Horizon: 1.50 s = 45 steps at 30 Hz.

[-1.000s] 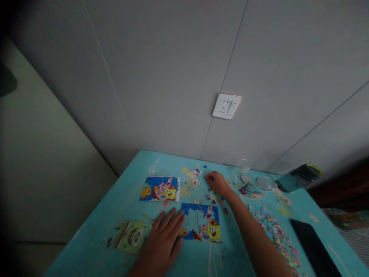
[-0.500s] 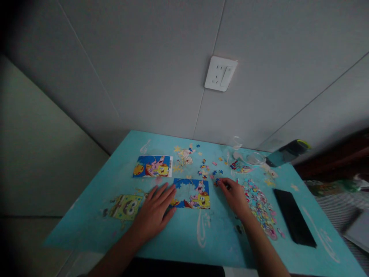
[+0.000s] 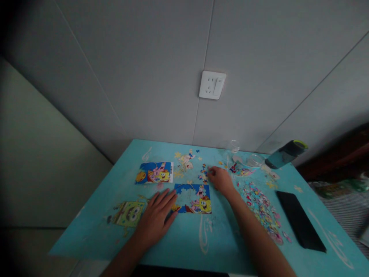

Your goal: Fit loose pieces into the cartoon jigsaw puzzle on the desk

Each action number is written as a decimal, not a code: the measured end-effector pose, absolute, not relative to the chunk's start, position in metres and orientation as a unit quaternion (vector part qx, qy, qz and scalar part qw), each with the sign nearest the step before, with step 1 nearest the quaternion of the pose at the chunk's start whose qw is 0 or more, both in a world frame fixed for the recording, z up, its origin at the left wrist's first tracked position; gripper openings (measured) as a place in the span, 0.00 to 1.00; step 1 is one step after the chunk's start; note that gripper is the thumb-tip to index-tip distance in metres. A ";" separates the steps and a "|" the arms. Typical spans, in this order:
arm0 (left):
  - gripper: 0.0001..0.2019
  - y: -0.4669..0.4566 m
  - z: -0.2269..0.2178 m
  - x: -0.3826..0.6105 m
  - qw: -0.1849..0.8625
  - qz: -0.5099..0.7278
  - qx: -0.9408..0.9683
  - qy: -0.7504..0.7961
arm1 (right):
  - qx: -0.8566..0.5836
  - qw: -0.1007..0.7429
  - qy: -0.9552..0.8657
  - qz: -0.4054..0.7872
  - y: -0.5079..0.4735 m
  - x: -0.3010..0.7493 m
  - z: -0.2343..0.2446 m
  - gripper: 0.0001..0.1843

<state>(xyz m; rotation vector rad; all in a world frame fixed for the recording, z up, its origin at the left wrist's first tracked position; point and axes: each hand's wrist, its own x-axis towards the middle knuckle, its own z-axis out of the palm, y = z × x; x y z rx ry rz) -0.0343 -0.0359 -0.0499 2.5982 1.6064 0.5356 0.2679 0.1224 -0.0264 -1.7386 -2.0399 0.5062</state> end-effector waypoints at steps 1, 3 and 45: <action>0.24 -0.036 -0.049 -0.034 0.021 0.174 0.837 0.518 | -0.630 0.215 -0.727 0.169 0.120 0.271 -0.027 0.17; 0.24 -0.036 -0.048 -0.034 0.024 0.174 0.838 0.517 | -0.642 0.234 -0.716 0.145 0.109 0.280 -0.030 0.20; 0.28 -0.032 -0.051 -0.053 0.064 0.148 0.851 0.499 | -0.536 0.150 -0.818 0.143 0.044 0.272 -0.010 0.16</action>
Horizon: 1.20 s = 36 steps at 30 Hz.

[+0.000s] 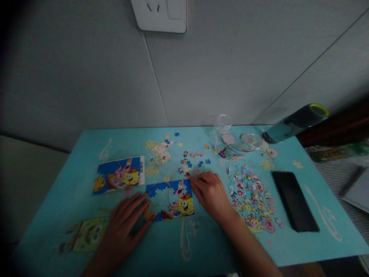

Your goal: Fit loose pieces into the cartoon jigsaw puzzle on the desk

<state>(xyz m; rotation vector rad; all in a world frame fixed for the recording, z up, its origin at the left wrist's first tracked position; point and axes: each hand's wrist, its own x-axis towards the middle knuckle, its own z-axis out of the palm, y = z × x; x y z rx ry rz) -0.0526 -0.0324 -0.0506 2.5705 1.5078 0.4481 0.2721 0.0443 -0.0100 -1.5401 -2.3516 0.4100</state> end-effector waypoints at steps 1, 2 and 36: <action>0.28 -0.033 -0.051 -0.053 0.064 0.148 0.852 0.499 | -0.533 0.145 -0.823 0.132 0.044 0.269 -0.011 0.17; 0.28 -0.033 -0.051 -0.053 0.064 0.147 0.851 0.500 | -0.528 0.138 -0.829 0.120 0.043 0.266 -0.011 0.17; 0.26 -0.037 -0.054 -0.043 0.026 0.144 0.855 0.498 | -0.553 0.205 -0.797 0.131 0.018 0.284 0.013 0.17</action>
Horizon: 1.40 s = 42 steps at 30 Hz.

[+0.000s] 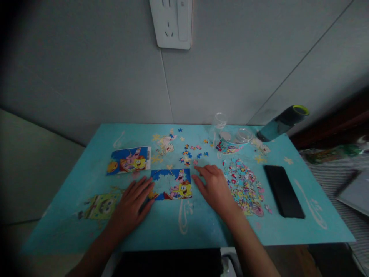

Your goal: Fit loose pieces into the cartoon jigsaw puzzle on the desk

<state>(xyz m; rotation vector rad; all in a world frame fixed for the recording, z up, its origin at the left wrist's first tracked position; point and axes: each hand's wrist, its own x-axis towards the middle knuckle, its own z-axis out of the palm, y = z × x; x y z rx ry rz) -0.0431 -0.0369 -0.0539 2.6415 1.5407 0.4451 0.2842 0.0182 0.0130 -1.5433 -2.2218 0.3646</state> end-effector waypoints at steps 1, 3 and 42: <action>0.26 -0.037 -0.054 -0.043 0.027 0.148 0.854 0.498 | -0.571 0.225 -0.777 0.138 0.014 0.296 0.015 0.16; 0.26 -0.037 -0.055 -0.043 0.032 0.153 0.854 0.497 | -0.598 0.232 -0.755 0.137 0.007 0.317 0.012 0.14; 0.28 -0.034 -0.048 -0.036 0.070 0.194 0.828 0.521 | -0.508 0.232 -0.748 0.358 0.037 0.241 -0.018 0.09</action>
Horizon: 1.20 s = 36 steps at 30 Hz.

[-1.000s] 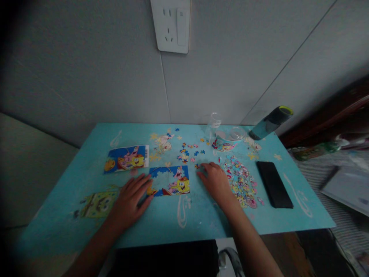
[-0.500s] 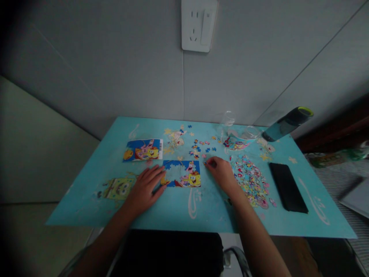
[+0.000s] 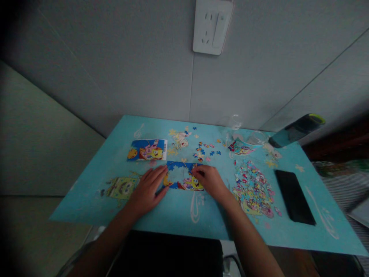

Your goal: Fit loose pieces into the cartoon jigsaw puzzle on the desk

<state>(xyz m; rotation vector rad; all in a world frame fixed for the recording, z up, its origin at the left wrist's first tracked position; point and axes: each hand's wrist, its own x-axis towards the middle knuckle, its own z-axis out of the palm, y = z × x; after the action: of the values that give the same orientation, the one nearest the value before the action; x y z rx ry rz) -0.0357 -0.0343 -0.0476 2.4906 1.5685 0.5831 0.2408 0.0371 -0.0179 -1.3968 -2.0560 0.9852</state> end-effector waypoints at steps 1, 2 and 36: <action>0.27 -0.034 -0.048 -0.036 0.070 0.192 0.829 0.520 | -0.506 0.232 -0.748 0.360 0.037 0.241 -0.017 0.09; 0.26 -0.034 -0.048 -0.035 0.068 0.191 0.831 0.519 | -0.505 0.231 -0.748 0.364 0.037 0.241 -0.016 0.09; 0.22 -0.036 -0.036 0.035 0.074 0.209 0.873 0.434 | -0.506 0.240 -0.803 0.204 0.019 0.231 -0.037 0.09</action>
<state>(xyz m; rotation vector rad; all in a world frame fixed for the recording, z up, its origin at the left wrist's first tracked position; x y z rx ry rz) 0.0351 -0.0364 -0.0356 2.6214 1.3039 0.6279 0.2307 0.0185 -0.0374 -1.3855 -2.1973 0.5579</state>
